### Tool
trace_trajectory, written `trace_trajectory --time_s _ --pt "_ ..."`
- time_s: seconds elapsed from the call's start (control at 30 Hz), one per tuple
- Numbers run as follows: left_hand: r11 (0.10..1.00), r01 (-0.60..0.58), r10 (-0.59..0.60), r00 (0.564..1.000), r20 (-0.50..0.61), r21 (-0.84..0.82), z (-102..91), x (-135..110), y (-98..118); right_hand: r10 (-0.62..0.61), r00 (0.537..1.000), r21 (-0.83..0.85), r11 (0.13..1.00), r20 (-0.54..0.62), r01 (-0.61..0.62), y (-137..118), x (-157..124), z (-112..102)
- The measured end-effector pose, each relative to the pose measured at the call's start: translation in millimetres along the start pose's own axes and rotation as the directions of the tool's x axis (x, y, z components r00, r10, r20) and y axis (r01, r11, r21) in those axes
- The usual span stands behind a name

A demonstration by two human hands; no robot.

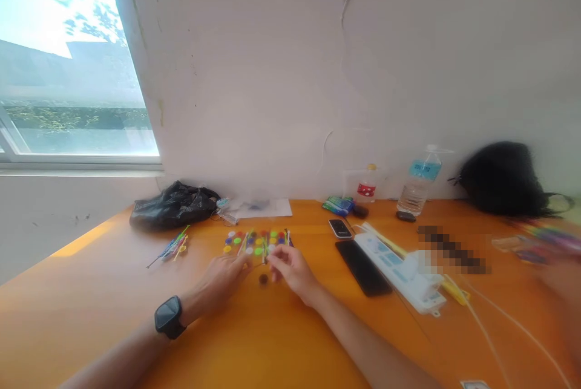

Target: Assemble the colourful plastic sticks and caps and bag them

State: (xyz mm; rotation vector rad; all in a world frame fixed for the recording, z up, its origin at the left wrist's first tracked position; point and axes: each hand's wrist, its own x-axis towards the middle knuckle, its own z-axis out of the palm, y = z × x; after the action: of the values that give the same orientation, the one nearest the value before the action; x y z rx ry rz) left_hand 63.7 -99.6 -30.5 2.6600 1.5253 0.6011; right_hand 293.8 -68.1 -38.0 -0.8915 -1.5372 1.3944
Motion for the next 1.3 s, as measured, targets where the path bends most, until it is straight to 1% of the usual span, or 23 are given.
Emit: trace_trajectory --time_s 0.1,0.17,0.27,0.33,0.43,0.57,0.67,0.77,0.9,1.03,1.3 --pt "0.992 -0.116 0.108 0.987 -0.120 -0.059 -0.1 -2.5 0.0 0.049 0.998 0.052 0.997 0.026 -0.050 2.0 0.4 -1.7" --pt "0.980 -0.168 0.147 0.973 -0.178 -0.107 -2.6 -3.7 2.2 0.087 0.994 0.042 0.995 0.060 -0.089 3.9 0.5 -2.5" --pt "0.975 -0.175 0.138 0.960 -0.245 -0.139 -5.0 -4.6 5.7 0.117 0.985 -0.034 0.993 0.124 -0.114 7.7 0.3 -2.3" --pt "0.972 -0.173 0.126 0.955 -0.269 -0.159 -3.4 -4.6 6.8 0.121 0.979 -0.067 0.992 0.167 -0.111 10.2 0.1 -1.4" --pt "0.946 -0.212 0.156 0.961 -0.226 -0.247 5.0 -3.4 5.0 0.135 0.969 -0.083 0.989 0.205 -0.120 13.1 0.2 -0.2" --pt "0.916 -0.218 0.186 0.975 -0.125 -0.338 21.0 0.6 -1.1 0.159 0.968 -0.135 0.982 0.196 -0.134 15.8 0.9 0.2" --pt "0.920 -0.199 0.166 0.978 -0.123 -0.338 26.8 2.7 -3.8 0.158 0.973 -0.171 0.977 0.166 -0.129 18.2 2.0 0.3" --pt "0.922 -0.189 0.148 0.979 -0.143 -0.339 25.3 2.5 -3.2 0.132 0.982 -0.194 0.975 0.136 -0.105 20.2 3.0 0.5" --pt "0.912 -0.175 0.135 0.982 -0.131 -0.370 22.3 1.9 -1.2 0.110 0.987 -0.204 0.975 0.115 -0.085 18.8 2.8 0.4" --pt "0.919 -0.168 0.132 0.984 -0.122 -0.357 25.1 2.5 -0.9 0.139 0.982 -0.209 0.972 0.129 -0.110 15.4 1.3 -0.3" --pt "0.927 -0.190 0.165 0.981 -0.104 -0.324 24.6 3.6 1.4 0.191 0.978 -0.274 0.948 0.089 -0.160 20.1 4.3 -0.6"
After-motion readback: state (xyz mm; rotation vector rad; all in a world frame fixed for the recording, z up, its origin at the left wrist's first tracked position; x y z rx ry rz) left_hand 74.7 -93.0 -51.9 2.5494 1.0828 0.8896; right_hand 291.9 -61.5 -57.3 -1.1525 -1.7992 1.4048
